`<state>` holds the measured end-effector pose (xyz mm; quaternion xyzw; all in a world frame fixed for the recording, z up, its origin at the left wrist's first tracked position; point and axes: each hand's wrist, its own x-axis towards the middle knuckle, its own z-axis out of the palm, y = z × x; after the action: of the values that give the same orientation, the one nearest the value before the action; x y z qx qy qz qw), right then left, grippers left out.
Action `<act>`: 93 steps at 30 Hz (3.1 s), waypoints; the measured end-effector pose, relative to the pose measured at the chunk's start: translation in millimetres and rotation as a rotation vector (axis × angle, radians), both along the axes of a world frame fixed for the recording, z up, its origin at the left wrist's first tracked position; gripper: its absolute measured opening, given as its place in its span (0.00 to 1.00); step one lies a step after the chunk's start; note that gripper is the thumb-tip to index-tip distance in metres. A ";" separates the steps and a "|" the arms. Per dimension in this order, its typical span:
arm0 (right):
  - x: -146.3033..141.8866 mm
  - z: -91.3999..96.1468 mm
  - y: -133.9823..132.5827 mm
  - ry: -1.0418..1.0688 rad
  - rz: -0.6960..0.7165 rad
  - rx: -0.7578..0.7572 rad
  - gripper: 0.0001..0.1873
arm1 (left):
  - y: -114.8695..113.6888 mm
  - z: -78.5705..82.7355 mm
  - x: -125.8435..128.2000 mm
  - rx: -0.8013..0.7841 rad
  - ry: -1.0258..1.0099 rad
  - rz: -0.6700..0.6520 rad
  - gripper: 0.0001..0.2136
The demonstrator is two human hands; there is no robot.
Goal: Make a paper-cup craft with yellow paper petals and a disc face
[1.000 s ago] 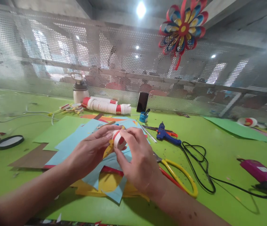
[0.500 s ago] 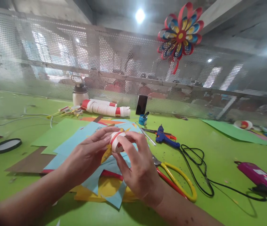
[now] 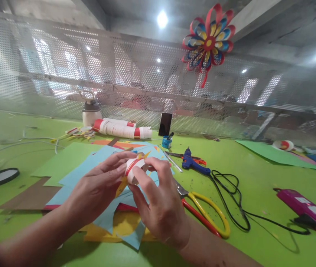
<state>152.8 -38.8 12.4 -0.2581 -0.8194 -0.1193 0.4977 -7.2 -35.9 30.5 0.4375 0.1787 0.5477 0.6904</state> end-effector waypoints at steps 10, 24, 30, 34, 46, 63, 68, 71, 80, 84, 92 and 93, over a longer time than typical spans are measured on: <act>-1.7 0.2 0.0 -0.037 0.005 0.019 0.25 | 0.7 0.5 1.9 0.038 0.062 -0.011 0.04; -1.2 -1.1 1.1 -0.070 -0.044 0.046 0.25 | 2.0 -2.1 1.3 0.010 0.015 -0.014 0.07; -1.6 -1.5 0.4 -0.074 -0.044 0.072 0.24 | 2.3 -2.3 0.3 0.019 0.022 -0.024 0.08; -2.0 -1.4 0.3 -0.074 -0.056 0.084 0.23 | 2.4 -1.7 0.2 0.008 0.019 -0.010 0.08; -2.3 -2.3 0.3 -0.086 -0.080 0.101 0.21 | 1.8 -2.5 1.3 0.012 0.040 -0.006 0.07; -2.5 -5.8 -0.9 -0.117 -0.111 0.119 0.22 | 2.2 -3.9 0.6 -0.001 0.042 -0.016 0.06; -2.5 -5.2 -1.0 -0.125 -0.119 0.121 0.22 | 2.3 -3.5 1.0 0.006 0.058 -0.016 0.06; -2.7 -4.1 -1.3 -0.126 -0.114 0.121 0.21 | 1.9 -3.1 1.1 0.008 0.048 -0.017 0.06; -2.8 -2.4 -1.7 -0.115 -0.096 0.089 0.22 | 3.2 -5.4 -0.7 0.007 0.061 -0.022 0.07; -3.0 -1.0 -1.3 -0.110 -0.087 0.073 0.21 | 4.7 -6.6 -1.1 0.011 0.063 -0.026 0.07; -1.9 -2.1 -1.0 -0.120 -0.076 0.098 0.22 | 4.9 -9.4 -1.1 0.033 0.045 -0.023 0.08; -2.1 -2.2 -1.0 -0.124 -0.076 0.099 0.22 | 5.2 -9.7 -1.1 0.031 0.043 -0.026 0.08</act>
<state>150.7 -39.8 10.2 -0.2564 -0.8314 -0.1942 0.4531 -8.3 -30.6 20.8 0.4621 0.1789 0.5319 0.6867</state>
